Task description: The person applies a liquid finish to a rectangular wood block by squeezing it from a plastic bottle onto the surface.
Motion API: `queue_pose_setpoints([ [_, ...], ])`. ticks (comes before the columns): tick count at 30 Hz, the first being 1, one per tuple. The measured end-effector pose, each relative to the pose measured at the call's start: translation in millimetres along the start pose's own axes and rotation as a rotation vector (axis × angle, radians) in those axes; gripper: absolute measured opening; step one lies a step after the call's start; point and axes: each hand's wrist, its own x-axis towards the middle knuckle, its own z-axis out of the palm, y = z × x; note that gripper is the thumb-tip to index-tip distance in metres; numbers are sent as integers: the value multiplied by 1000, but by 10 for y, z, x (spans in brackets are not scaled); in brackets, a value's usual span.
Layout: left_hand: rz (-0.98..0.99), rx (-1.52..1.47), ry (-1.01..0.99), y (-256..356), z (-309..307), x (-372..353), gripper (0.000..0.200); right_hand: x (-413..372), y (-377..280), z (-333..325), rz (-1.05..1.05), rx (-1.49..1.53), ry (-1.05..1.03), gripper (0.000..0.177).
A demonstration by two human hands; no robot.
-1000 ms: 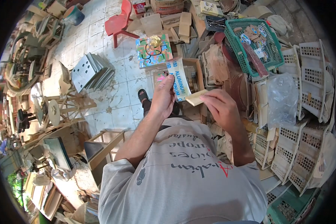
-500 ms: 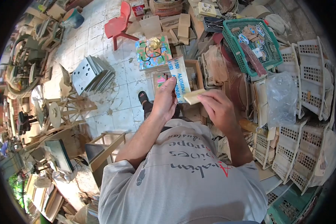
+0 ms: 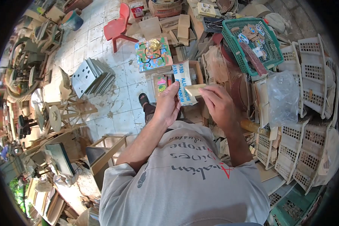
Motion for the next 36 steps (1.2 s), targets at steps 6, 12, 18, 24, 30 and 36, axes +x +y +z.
queue_pose_setpoints([
  [6, -19, 6, -24, 54, -18, -8, 27, -97, -106, -90, -58, 59, -144, 20],
  [12, -19, -73, -44, 22, -31, -25, 29, -82, -50, -4, -49, 48, -121, 20],
  [18, -41, -147, -103, 71, 23, -119, 38, 8, -7, 27, -27, 17, -67, 21],
  [24, -33, -181, -278, 63, -13, -146, 51, -5, -17, 15, -26, 53, -123, 23],
  [30, -115, -181, -438, 8, -192, -91, 53, 72, 56, 56, 6, 32, -25, 21],
  [36, -62, -57, -267, 110, 48, -189, 55, 44, 28, 61, -35, 31, -40, 21],
])
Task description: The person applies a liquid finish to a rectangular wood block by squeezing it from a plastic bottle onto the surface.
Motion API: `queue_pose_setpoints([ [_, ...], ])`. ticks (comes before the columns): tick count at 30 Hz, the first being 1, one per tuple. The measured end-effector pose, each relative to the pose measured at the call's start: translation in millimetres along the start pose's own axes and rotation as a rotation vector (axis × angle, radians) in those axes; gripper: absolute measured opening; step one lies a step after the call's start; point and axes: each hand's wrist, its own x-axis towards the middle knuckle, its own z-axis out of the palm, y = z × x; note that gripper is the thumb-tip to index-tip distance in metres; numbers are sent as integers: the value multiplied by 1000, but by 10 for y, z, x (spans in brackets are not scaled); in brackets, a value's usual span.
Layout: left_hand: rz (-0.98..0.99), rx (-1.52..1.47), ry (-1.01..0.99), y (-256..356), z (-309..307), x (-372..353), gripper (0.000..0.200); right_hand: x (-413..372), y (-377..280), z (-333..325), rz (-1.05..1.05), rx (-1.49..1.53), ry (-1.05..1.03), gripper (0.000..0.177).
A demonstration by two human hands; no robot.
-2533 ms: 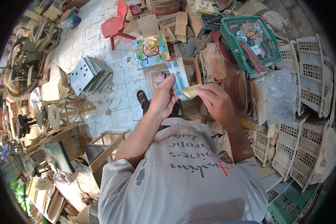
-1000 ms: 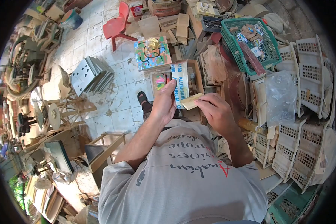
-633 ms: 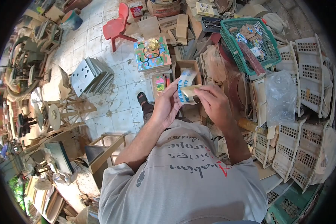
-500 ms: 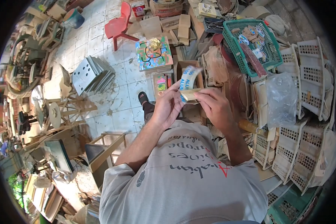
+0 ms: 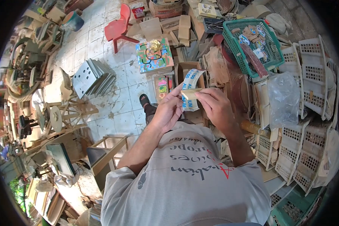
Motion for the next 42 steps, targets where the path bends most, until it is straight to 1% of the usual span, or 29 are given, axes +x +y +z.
queue_pose_setpoints([
  [5, -39, 40, -3, -39, -180, 32, 58, 65, 12, -16, 27, 8, 49, 21],
  [8, -46, 54, 1, 6, -116, 21, 59, 80, 24, -2, 21, -3, 68, 20],
  [10, -42, 55, 14, 22, -111, 10, 59, 61, 21, 24, -38, 3, 47, 19],
  [12, -25, 11, -17, 3, -164, 9, 55, 64, -4, -2, -43, 4, 28, 20],
  [14, -40, 29, 2, -22, -170, 7, 57, 61, 3, -23, -42, -1, 9, 20],
  [16, -54, 51, 19, -36, -192, 14, 59, 87, 44, -24, -20, -19, 43, 21],
  [19, -49, 75, -6, -15, -224, 10, 59, 113, 56, -4, -15, -22, 59, 22],
  [25, -16, 117, -21, 20, -213, 18, 57, 150, 80, 60, -45, -10, 120, 22],
  [28, 5, 138, -41, 42, -186, 18, 55, 149, 61, 56, -60, -20, 93, 23],
  [31, 7, 89, -9, 68, -110, 16, 51, 135, 52, 55, -67, -28, 69, 23],
  [33, -6, 123, -22, 60, -134, 38, 47, 131, 68, 71, -67, -25, 74, 23],
  [39, -66, 185, -34, 65, -195, 38, 45, 163, 107, 44, -44, -17, 108, 23],
  [42, -14, 195, -40, 34, -282, 82, 46, 170, 102, 34, -63, -31, 102, 22],
])
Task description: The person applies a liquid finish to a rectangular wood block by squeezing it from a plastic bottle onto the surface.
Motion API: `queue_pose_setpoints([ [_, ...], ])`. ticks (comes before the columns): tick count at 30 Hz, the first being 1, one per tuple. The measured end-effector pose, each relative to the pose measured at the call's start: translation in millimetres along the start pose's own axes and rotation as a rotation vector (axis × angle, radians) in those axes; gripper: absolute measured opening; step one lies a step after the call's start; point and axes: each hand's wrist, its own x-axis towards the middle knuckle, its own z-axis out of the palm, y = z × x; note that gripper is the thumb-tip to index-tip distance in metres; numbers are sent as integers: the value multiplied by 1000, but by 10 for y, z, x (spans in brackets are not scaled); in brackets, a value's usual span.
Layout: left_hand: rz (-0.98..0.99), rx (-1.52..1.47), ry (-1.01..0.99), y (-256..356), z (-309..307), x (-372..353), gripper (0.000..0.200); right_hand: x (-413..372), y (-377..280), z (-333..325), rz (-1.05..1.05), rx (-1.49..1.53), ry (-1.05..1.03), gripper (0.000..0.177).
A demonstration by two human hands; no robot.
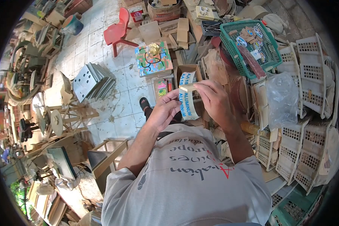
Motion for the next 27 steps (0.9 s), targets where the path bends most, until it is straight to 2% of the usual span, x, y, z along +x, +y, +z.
queue_pose_setpoints([
  [5, 13, -40, -1, 54, 43, -25, 48, -43, -37, 31, -13, 34, -52, 21],
  [14, -17, 2, -23, 38, 26, -45, 49, 64, 41, 68, 32, -21, 82, 22],
  [21, -8, -30, -24, 46, 15, -53, 48, -56, -44, 79, 19, 23, -38, 22],
  [23, -18, -8, -33, 28, -11, -54, 49, -3, -8, 84, 68, 14, 44, 20],
  [27, 9, -17, -34, 66, 65, -53, 50, 35, 2, 109, 75, -20, 45, 20],
])
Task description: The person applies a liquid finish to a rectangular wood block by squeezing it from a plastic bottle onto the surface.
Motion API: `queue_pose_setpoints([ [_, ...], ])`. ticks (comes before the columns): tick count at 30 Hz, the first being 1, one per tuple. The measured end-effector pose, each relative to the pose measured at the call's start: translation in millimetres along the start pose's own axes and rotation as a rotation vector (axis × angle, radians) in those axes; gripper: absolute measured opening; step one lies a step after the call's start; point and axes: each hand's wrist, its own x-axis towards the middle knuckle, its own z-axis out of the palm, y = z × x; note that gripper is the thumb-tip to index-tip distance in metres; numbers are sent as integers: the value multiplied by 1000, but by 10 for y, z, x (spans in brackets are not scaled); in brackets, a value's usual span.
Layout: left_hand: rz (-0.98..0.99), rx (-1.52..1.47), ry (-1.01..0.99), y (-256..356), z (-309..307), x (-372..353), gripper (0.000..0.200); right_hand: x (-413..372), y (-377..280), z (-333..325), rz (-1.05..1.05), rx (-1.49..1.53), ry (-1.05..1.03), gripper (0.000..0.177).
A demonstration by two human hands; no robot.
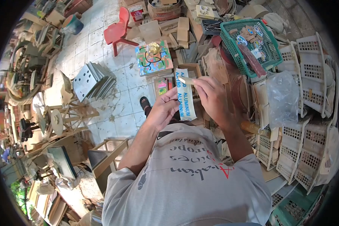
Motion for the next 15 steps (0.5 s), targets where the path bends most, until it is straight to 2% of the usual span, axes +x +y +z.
queue_pose_setpoints([
  [5, 57, -35, 3, 19, -45, 12, 52, -140, -90, -8, -18, 40, -143, 22],
  [15, 80, -56, 10, 21, -42, 22, 49, -133, -81, 4, -19, 59, -115, 25],
])
